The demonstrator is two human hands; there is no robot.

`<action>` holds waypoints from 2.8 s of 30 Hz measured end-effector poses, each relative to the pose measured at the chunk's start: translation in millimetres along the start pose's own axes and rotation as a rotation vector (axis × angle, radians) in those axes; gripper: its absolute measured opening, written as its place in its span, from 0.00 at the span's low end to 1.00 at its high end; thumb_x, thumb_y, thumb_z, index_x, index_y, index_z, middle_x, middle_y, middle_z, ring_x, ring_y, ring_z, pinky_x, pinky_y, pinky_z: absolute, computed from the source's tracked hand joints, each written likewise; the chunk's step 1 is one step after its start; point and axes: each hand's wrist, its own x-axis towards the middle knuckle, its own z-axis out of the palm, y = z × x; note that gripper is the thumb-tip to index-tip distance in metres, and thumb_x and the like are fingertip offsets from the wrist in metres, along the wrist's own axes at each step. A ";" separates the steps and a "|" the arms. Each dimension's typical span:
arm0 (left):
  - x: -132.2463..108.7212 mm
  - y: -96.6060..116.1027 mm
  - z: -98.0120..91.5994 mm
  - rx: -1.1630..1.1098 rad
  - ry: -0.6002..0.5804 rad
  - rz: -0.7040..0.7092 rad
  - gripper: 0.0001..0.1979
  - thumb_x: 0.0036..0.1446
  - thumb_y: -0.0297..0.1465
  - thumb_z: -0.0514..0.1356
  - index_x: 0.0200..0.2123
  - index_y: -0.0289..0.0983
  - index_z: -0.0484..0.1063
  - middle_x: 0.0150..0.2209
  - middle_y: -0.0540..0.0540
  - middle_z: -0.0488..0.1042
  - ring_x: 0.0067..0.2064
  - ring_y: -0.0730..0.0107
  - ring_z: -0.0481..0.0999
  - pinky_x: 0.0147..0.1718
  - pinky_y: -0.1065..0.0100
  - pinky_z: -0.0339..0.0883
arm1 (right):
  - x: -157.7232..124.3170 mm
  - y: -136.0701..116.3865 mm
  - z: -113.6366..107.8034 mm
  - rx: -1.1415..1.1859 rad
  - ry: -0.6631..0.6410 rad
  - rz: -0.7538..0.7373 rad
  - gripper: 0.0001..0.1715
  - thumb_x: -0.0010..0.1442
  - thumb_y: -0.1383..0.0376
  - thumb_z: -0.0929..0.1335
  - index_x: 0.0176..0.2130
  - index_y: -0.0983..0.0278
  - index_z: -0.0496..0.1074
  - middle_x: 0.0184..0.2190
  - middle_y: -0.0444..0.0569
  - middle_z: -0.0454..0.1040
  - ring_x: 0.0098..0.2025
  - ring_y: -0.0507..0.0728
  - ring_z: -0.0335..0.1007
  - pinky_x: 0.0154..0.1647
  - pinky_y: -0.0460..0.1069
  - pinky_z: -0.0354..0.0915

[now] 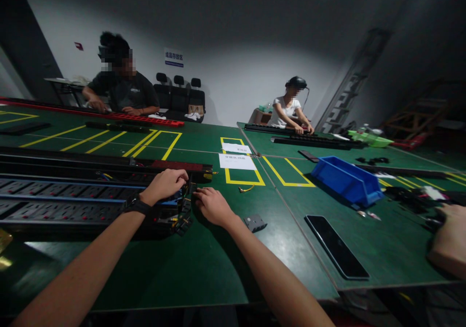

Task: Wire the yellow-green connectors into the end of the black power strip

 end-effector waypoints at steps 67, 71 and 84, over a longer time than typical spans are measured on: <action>-0.5 -1.8 1.1 0.001 -0.002 0.002 0.16 0.62 0.29 0.53 0.41 0.44 0.81 0.42 0.45 0.85 0.44 0.59 0.83 0.44 0.65 0.72 | 0.5 0.0 -0.1 -0.004 0.007 -0.001 0.22 0.71 0.67 0.66 0.61 0.68 0.75 0.62 0.57 0.76 0.64 0.63 0.68 0.67 0.58 0.63; -0.8 -1.2 1.2 0.003 -0.005 -0.007 0.15 0.62 0.30 0.53 0.41 0.44 0.81 0.42 0.45 0.85 0.44 0.59 0.83 0.44 0.65 0.72 | 0.2 0.9 1.4 0.003 0.012 -0.006 0.22 0.71 0.68 0.66 0.61 0.68 0.75 0.61 0.58 0.76 0.64 0.63 0.68 0.67 0.58 0.63; -2.2 0.8 -1.1 0.013 -0.001 -0.010 0.16 0.62 0.29 0.53 0.41 0.44 0.81 0.43 0.45 0.85 0.44 0.58 0.83 0.44 0.65 0.72 | 0.5 0.4 -0.5 0.003 0.007 0.003 0.22 0.71 0.68 0.66 0.61 0.67 0.75 0.61 0.58 0.76 0.64 0.63 0.69 0.67 0.59 0.63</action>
